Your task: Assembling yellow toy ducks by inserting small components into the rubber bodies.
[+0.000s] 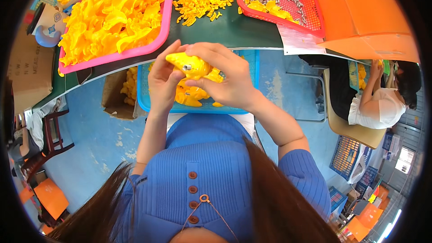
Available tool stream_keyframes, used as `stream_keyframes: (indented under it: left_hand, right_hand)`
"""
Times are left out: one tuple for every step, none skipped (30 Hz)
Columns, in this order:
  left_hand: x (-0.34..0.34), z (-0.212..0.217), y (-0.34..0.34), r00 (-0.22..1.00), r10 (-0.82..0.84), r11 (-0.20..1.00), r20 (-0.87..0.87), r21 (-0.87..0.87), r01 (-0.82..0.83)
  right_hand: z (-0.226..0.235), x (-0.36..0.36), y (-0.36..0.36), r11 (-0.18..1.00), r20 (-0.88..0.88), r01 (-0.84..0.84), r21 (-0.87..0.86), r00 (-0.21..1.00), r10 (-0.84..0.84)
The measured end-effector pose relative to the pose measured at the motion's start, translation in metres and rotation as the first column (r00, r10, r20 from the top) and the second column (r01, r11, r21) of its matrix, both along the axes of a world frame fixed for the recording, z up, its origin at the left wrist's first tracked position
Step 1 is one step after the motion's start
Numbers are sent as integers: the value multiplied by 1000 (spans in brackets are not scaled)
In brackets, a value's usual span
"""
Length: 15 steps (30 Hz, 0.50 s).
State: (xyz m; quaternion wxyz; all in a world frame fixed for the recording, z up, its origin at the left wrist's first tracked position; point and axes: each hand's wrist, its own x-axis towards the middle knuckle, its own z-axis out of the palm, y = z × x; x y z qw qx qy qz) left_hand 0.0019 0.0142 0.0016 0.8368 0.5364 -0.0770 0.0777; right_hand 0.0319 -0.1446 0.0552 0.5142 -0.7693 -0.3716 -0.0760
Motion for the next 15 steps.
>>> stream_keyframes:
  left_hand:
    - [-1, 3, 0, 997, -3, 996, 78, -86, 10]
    - [-1, 7, 1, 998, -26, 984, 64, -175, 37]
    - [0, 3, 3, 998, -28, 984, 63, -175, 38]
    - [2, -4, 8, 989, -15, 989, 145, -142, 36]
    - [2, -8, 10, 974, -5, 993, 225, -110, 30]
    - [0, -8, 10, 980, 43, 995, 196, -94, -25]
    - [-3, -5, 9, 980, 42, 995, 195, -93, -24]
    - [-6, -1, 8, 977, 55, 998, 208, -47, -47]
    - [-8, 2, 7, 973, 68, 998, 221, -2, -69]
    - [-9, 2, 6, 967, 80, 996, 244, 18, -87]
    - [-10, 1, 6, 967, 79, 996, 243, 18, -87]
    - [-12, 0, 5, 962, 88, 994, 260, 41, -102]
    - [-13, -1, 5, 956, 96, 991, 276, 64, -117]
    - [-14, -1, 3, 957, 96, 991, 275, 64, -118]
    - [-13, -1, 2, 972, 91, 996, 215, -8, -91]
  right_hand:
    - [1, -1, -1, 999, -74, -48, 18, 996, 49]
    - [2, -1, -1, 999, -74, -44, 19, 996, 46]
    - [3, -1, 0, 995, -135, -81, 56, 987, 88]
    - [4, -2, 1, 989, -194, -114, 96, 972, 131]
    - [8, -3, 2, 989, -194, -113, 96, 972, 130]
    - [11, -4, 4, 996, -118, -56, 64, 991, 63]
    - [13, -5, 5, 999, -39, 4, 36, 999, -3]
    - [10, -4, 3, 999, -40, 5, 37, 999, -4]
    - [4, -3, 0, 996, -49, -79, 48, 995, 82]
    - [0, -3, -3, 985, -57, -163, 61, 984, 167]
    - [0, -3, -4, 985, -57, -163, 61, 984, 166]
    - [-1, -3, -5, 980, -17, -187, 75, 982, 189]
    - [-1, -3, -5, 973, 24, -212, 88, 977, 210]
    - [-1, -3, -4, 973, 23, -212, 89, 977, 211]
    - [-1, -2, -4, 979, -66, -180, 100, 980, 187]
